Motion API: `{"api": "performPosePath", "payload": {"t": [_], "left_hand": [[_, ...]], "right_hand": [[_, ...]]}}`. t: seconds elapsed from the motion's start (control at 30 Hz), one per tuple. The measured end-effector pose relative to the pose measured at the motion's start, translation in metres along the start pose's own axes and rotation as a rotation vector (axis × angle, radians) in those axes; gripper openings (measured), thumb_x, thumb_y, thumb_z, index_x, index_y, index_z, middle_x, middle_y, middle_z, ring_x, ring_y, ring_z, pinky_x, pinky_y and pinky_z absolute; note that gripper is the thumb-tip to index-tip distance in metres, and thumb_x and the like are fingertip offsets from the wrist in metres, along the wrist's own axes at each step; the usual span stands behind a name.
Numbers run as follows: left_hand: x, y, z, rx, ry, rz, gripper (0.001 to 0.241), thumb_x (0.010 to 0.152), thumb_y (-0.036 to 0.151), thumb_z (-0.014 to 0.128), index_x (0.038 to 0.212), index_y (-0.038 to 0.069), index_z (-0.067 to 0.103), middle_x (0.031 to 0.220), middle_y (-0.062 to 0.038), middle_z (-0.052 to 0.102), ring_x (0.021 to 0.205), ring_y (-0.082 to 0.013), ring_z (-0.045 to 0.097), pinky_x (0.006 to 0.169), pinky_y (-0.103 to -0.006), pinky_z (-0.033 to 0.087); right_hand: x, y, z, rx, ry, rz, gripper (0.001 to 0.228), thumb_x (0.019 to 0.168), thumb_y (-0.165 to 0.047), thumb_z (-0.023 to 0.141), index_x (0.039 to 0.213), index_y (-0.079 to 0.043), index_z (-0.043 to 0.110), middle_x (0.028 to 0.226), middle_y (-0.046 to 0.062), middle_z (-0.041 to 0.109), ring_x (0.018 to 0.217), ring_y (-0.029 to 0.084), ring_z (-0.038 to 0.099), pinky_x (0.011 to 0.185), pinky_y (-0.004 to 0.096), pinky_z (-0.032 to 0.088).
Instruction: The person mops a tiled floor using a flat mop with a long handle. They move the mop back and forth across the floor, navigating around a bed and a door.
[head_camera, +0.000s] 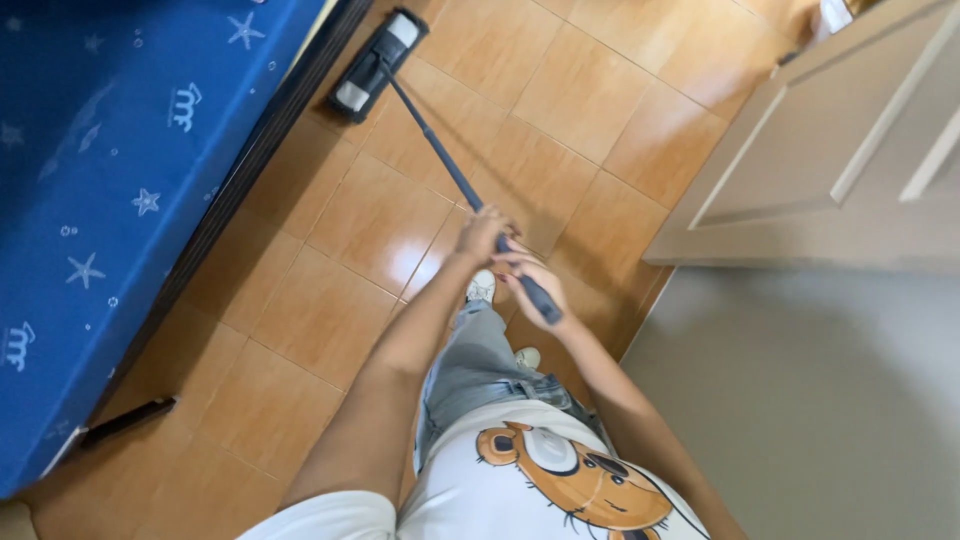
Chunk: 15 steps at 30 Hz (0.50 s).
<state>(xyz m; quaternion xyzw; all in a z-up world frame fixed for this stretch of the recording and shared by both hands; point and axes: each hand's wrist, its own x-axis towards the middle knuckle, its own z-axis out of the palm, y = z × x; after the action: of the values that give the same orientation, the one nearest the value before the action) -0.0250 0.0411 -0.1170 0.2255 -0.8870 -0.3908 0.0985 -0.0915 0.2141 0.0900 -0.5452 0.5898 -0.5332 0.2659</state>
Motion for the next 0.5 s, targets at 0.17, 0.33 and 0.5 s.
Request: {"api": "performPosePath", "payload": {"t": [0.17,0.33,0.5], "left_hand": [[-0.039,0.174,-0.010,0.047,-0.062,0.216,0.025,0.080,0.010,0.067,0.103,0.018,0.075,0.105,-0.007,0.074,0.112,-0.0298,0.063,0.104,-0.0646,0.029],[-0.076,0.319,0.039,-0.169,-0.306,0.452,0.030,0.081,0.008,0.068,0.109,0.017,0.067,0.106,-0.005,0.072,0.109,-0.0297,0.066,0.100,-0.0540,0.041],[-0.128,0.440,0.075,-0.322,-0.542,0.656,0.035,0.082,0.009,0.068,0.115,0.021,0.062,0.100,-0.002,0.072,0.105,-0.0270,0.069,0.091,-0.0538,0.042]], "right_hand": [[-0.096,-0.059,-0.072,0.170,0.079,0.208,0.013,0.094,0.009,0.061,0.095,-0.004,0.060,0.132,0.017,0.068,0.147,0.038,0.048,0.108,0.047,0.052],[-0.221,-0.149,-0.158,0.107,0.224,0.232,0.013,0.100,0.001,0.061,0.106,-0.009,0.067,0.124,0.019,0.071,0.135,0.034,0.061,0.097,0.040,0.058],[-0.309,-0.275,-0.196,-0.191,0.454,0.531,0.025,0.108,-0.021,0.054,0.117,-0.004,0.070,0.117,0.021,0.073,0.102,0.030,0.072,0.077,0.041,0.058]]}}
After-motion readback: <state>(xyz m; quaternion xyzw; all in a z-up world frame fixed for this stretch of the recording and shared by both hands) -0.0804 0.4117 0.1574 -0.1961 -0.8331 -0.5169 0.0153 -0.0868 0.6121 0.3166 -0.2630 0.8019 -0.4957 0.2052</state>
